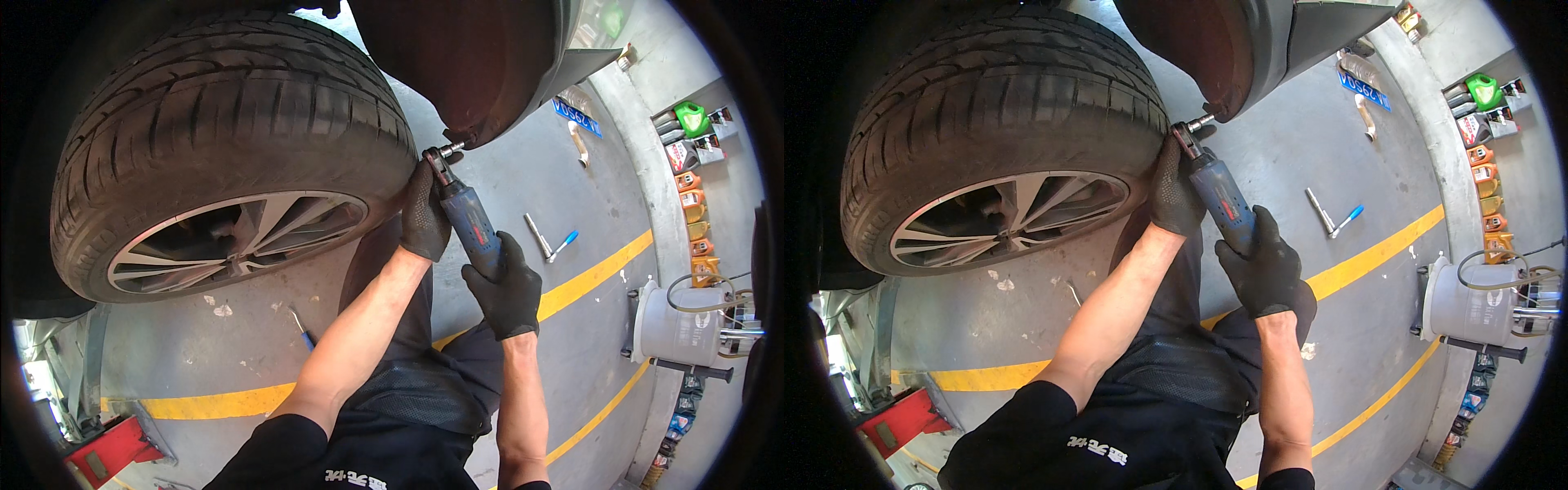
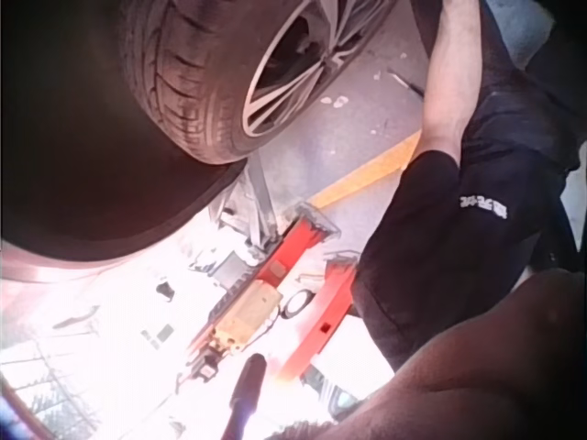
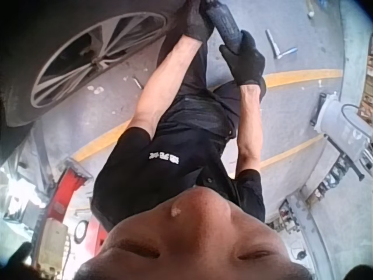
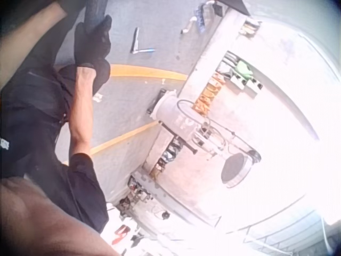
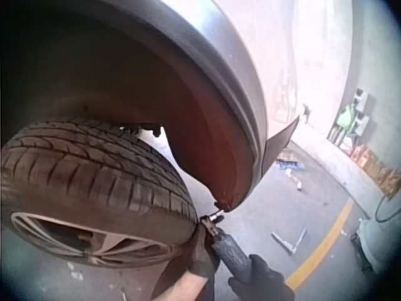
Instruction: The person uses a cordless impact wrench to remove bolts from the wheel well area, then manually detaches a plastic splash shield. They then install a metal suspension bracket, aligning it and securing it with bolts using the impact wrench.
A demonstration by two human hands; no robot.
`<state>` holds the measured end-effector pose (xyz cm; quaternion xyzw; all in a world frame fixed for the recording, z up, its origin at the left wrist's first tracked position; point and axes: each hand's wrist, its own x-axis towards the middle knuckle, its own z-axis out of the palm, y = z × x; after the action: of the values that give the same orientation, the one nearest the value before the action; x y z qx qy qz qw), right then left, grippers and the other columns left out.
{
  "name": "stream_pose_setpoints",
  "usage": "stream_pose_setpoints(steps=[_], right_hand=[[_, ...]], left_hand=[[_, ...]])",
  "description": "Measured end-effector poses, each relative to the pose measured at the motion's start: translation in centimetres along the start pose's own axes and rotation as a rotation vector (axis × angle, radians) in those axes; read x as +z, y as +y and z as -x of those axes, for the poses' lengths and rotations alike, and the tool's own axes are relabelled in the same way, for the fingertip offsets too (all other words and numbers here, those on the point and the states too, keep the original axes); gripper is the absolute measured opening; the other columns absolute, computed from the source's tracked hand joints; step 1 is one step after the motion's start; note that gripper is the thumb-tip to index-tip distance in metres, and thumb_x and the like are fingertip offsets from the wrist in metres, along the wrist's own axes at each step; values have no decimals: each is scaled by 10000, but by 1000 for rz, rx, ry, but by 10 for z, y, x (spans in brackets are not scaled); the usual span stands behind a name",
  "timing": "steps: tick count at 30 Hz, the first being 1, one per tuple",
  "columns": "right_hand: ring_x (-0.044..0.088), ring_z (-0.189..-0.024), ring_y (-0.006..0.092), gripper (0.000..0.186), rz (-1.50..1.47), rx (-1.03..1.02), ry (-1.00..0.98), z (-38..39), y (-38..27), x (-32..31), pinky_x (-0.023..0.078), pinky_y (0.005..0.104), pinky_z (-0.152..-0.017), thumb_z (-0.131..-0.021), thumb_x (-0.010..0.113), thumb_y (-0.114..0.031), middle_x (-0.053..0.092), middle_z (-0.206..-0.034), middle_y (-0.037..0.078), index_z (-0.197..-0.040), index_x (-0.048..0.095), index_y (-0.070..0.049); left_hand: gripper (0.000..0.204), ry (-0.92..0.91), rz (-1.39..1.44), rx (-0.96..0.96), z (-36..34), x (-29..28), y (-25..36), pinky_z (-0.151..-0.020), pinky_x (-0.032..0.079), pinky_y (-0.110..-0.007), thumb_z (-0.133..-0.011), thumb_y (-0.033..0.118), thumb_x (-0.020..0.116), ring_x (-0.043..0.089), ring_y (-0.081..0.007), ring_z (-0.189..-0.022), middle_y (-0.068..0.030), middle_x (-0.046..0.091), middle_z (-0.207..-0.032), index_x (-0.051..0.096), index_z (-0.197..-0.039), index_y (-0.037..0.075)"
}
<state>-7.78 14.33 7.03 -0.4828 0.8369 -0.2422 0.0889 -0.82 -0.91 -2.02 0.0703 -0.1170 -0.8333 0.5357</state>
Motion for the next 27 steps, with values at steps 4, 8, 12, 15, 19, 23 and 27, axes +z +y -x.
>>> stream_pose_setpoints(steps=[4, 8, 12, 15, 19, 23, 27], right_hand=[[747, -850, 327, 643, -70, -15, -53, -3, 6, -13, 587, 408, -756, -714, 818, -285, 741, -934, 213, -1281, 615, -58], [749, -871, 323, 667, -97, -22, -132, -8, 9, -28, 592, 399, -780, -702, 834, -282, 743, -957, 206, -1289, 612, -53], [751, -883, 292, 685, -58, -138, -181, -3, 10, -38, 592, 395, -785, -673, 848, -244, 741, -975, 202, -1288, 616, -53], [750, -903, 282, 704, -114, -127, -189, 14, 22, -35, 590, 386, -805, -648, 868, -227, 741, -1010, 191, -1281, 623, -39], [748, -917, 261, 689, -193, -76, -169, 37, 30, -30, 587, 375, -819, -654, 864, -205, 741, -1022, 190, -1276, 630, -25], [737, -847, 236, 675, -300, 20, -162, 56, 53, -23, 584, 354, -779, -666, 859, -185, 746, -966, 156, -1280, 630, -21], [712, -737, 202, 634, -446, 345, -208, 56, 79, -6, 566, 336, -671, -719, 837, -189, 735, -880, 121, -1284, 624, 3]], left_hand=[[335, -159, 422, -259, -6, -8, -1, -892, 460, -411, -1038, 458, 475, 581, -228, -912, -56, 627, -933, 647, -1142, 190], [350, 102, 536, -285, -3, 5, -9, -768, 477, -365, -1028, 462, 498, 558, -202, -822, -17, 580, -844, 614, -1216, 190], [418, -317, 154, -127, -41, -10, -16, -475, 262, -227, -976, 345, 661, 372, -87, -544, 35, 370, -676, 521, -1333, 180], [259, -97, -631, 283, -40, 30, -5, -507, 310, -220, -958, 177, 664, 380, -48, -568, 58, 425, -703, 540, -1179, 122], [164, 49, -1031, 692, -50, 40, -11, -689, 503, -347, -961, 110, 631, 607, -221, -740, -93, 603, -834, 522, -1077, 73], [111, 52, -1168, 784, -51, 39, -11, -626, 497, -324, -918, 49, 643, 610, -197, -668, -80, 632, -815, 572, -1002, 63], [113, 3, -1262, 893, -51, 40, -6, -614, 530, -423, -914, 57, 638, 678, -325, -692, -159, 671, -822, 570, -1004, 58]])
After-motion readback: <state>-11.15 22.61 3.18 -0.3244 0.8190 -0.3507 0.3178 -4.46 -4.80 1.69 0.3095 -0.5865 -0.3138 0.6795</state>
